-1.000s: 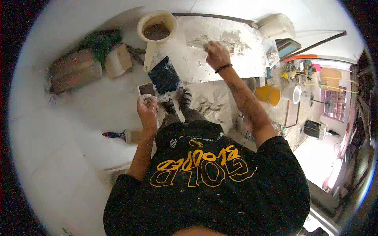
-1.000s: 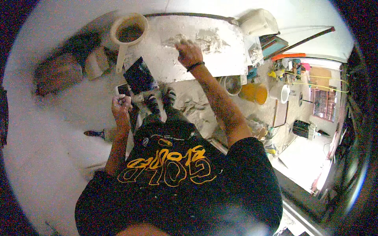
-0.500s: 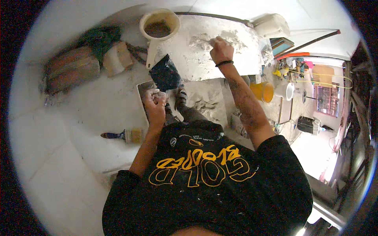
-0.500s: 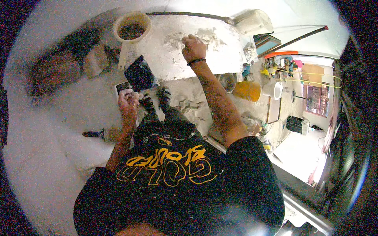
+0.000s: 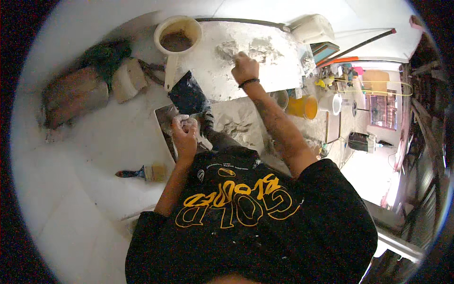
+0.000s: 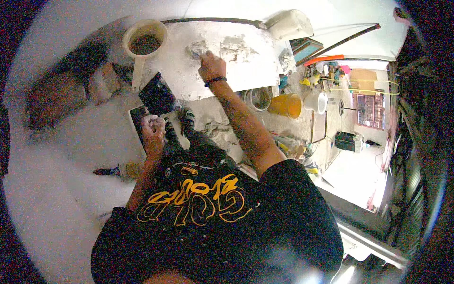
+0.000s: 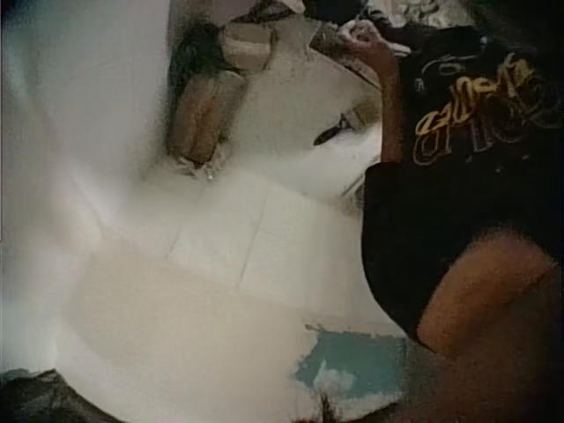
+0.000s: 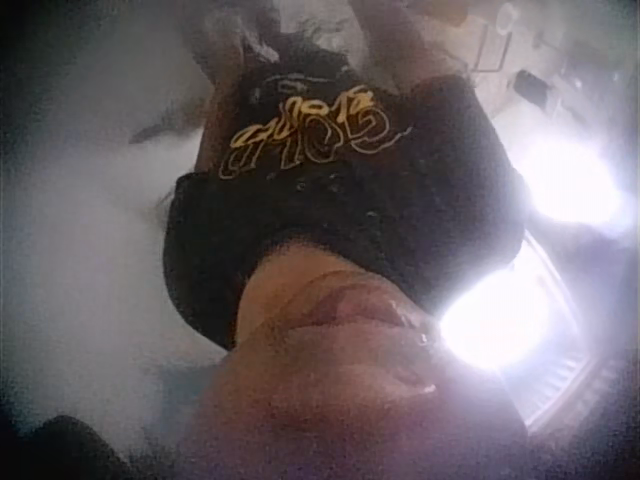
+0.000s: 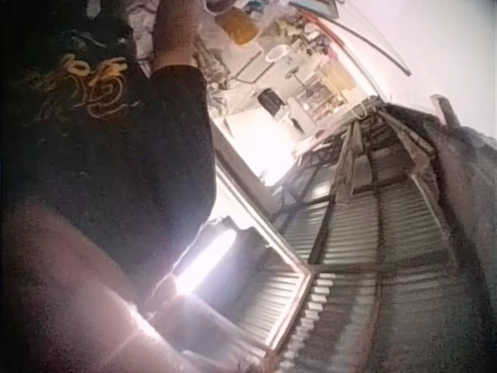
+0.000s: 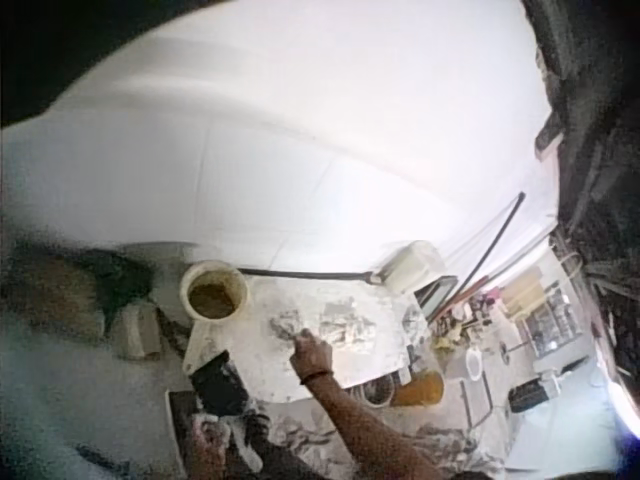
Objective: Applying and smoothing joint compound onto a bathroom wall using putty knives.
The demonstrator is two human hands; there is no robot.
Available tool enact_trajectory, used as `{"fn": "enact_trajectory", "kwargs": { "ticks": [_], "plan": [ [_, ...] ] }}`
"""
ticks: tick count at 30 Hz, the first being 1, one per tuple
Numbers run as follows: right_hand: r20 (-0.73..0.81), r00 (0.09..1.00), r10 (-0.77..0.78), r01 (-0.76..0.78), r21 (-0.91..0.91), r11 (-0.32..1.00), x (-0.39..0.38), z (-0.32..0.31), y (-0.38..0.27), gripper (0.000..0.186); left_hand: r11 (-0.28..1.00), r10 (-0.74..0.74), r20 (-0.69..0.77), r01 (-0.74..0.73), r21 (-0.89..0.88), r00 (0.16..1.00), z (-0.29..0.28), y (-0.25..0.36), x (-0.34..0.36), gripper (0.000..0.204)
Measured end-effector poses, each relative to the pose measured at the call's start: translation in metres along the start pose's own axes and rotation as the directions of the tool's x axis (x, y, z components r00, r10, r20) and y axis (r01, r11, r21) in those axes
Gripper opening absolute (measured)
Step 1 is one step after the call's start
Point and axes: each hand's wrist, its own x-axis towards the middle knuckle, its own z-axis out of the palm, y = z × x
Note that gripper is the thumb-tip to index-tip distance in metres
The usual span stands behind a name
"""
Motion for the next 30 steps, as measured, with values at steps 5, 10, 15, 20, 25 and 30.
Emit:
{"fn": "enact_trajectory", "kwargs": {
  "ticks": [5,10,15,20,25,30],
  "plan": [
    [-0.054,0.997,0.055,-0.058,-0.072,0.996,0.035,-0.029,0.03,0.021,0.995,0.082,0.027,-0.081,-0.059,0.996,0.007,-0.003,0.008,0.024],
    [-0.061,0.998,0.01,-0.008,0.042,0.999,0.006,0.011,0.017,0.024,0.995,0.054,0.045,-0.05,-0.085,0.998,-0.004,-0.024,0.012,0.024],
    [-0.171,0.983,-0.074,0.058,-0.096,0.994,0.048,-0.015,0.023,0.012,0.994,0.061,0.021,-0.059,-0.089,0.998,-0.005,-0.015,0.017,0.025],
    [-0.016,1.0,-0.014,0.014,-0.013,1.0,0.013,0.005,0.013,0.014,0.997,0.064,0.004,-0.064,-0.042,0.998,-0.011,-0.023,0.01,0.026],
    [0.045,0.998,0.051,-0.045,-0.121,0.992,0.054,-0.032,0.025,0.02,0.997,0.082,-0.003,-0.082,0.009,0.997,-0.007,-0.018,0.008,0.026],
    [0.141,0.989,-0.049,0.061,-0.084,0.995,0.008,-0.006,-0.001,0.018,0.996,0.078,-0.011,-0.078,-0.046,0.997,-0.006,-0.024,0.006,0.027]
  ]
}}
